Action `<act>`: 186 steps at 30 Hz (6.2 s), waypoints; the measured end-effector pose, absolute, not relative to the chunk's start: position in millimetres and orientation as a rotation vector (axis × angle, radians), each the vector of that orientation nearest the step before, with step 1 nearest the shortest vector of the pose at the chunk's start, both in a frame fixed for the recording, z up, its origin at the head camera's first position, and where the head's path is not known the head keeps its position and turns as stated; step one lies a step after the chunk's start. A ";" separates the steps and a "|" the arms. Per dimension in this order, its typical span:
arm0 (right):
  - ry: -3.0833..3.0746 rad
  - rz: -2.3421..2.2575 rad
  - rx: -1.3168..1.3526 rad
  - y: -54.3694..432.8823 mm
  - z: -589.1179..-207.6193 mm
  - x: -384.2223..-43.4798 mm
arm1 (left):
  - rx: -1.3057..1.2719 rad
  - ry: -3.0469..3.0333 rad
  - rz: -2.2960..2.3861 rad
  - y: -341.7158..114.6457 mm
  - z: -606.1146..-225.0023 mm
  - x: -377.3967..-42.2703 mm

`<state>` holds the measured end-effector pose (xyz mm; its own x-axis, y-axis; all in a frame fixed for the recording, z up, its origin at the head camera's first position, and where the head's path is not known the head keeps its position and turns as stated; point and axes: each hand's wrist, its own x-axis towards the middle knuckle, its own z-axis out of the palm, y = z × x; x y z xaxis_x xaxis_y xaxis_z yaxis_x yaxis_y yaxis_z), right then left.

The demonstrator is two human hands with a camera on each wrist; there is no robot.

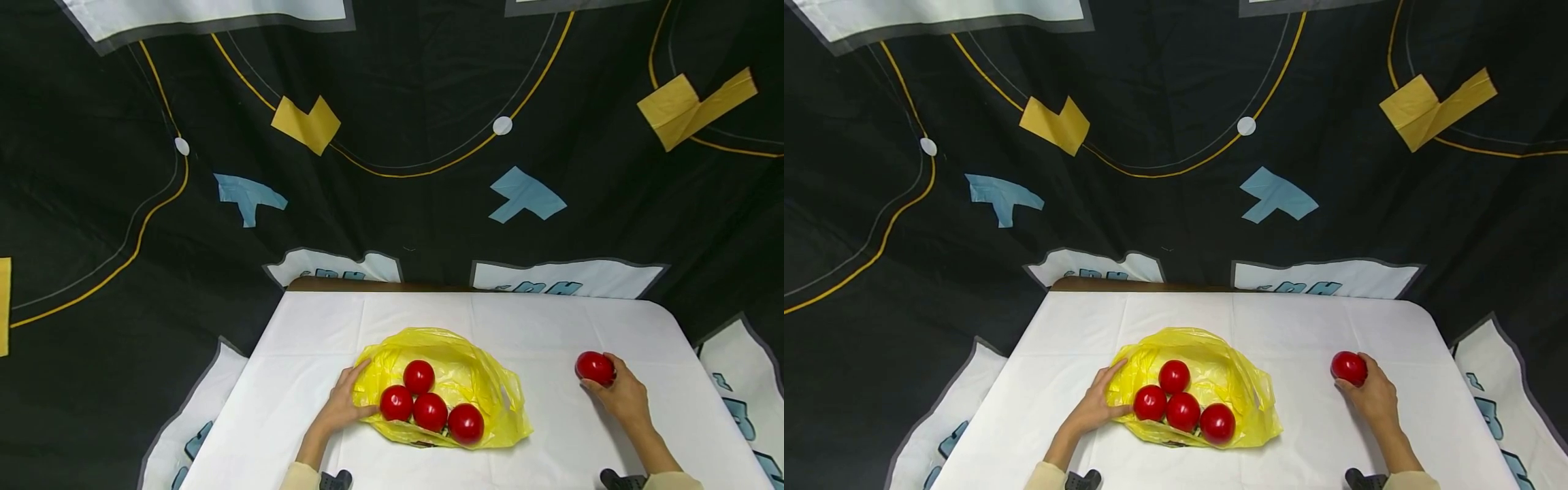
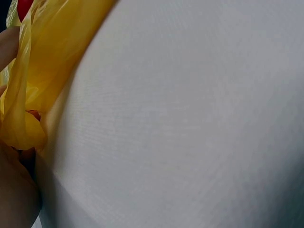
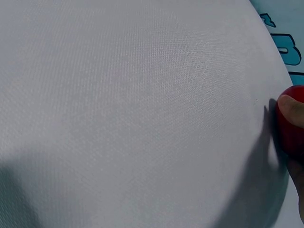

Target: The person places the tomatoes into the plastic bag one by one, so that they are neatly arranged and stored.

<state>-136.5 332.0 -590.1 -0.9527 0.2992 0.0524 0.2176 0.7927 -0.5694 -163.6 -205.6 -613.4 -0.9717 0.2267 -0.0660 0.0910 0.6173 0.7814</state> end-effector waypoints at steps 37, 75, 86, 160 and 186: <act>-2.837 1.022 -0.486 326.6 -581.2 -126.5 | 0.258 2.662 1.288 -205.4 -611.7 -162.5; -2.675 1.013 -0.212 273.0 -516.9 -100.9 | 0.271 2.660 1.301 -205.3 -608.9 -161.1; -2.650 1.001 -0.180 259.1 -505.6 -100.1 | 0.272 2.664 1.303 -204.9 -609.9 -162.5; -2.813 1.236 0.183 163.6 -510.4 -119.0 | 0.269 2.674 1.282 -206.4 -612.8 -161.5; -2.793 1.204 0.285 150.5 -506.9 -117.5 | 0.278 2.666 1.290 -206.4 -609.8 -162.8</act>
